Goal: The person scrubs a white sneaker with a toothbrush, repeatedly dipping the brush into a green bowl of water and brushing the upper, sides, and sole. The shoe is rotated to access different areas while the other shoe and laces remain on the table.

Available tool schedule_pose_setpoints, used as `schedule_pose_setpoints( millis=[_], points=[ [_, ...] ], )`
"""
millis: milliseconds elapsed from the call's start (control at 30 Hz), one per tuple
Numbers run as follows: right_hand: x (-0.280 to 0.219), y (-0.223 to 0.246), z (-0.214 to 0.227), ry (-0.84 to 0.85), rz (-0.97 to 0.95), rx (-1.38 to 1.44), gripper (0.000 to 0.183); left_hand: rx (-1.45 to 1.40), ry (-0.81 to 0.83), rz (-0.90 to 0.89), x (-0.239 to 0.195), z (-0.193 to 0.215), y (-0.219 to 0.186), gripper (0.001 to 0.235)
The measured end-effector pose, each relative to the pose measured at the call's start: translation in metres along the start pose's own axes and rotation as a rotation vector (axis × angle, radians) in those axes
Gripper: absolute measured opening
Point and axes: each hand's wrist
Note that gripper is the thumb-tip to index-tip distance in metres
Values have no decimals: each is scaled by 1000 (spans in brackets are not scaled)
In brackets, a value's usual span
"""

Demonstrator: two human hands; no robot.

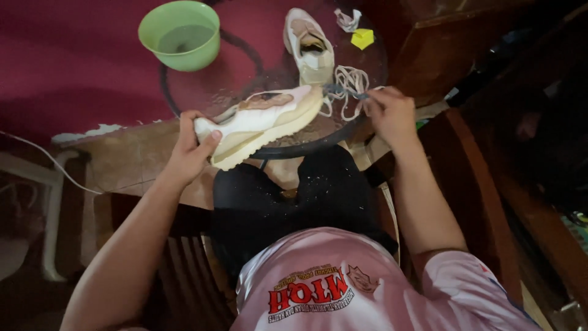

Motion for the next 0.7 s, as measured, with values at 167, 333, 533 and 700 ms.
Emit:
schedule_pose_setpoints(
  millis=[167,333,533,700],
  points=[
    [12,24,0,53,-252,405,28,-101,25,-2,-12,-12,-23,46],
    [28,65,15,286,-237,762,69,-203,41,-6,-14,-18,-34,46],
    [16,59,0,384,-294,1072,86,-262,56,-49,-11,-26,-40,46],
    [-5,76,-12,120,-353,989,78,-322,76,-154,-3,-33,-28,65]
  ],
)
Point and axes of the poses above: each hand's wrist, its own x-axis towards the middle knuckle, its own z-axis out of the back of the hand, y = z × x, and after that the axes turned 4 degrees about -y, right-handed
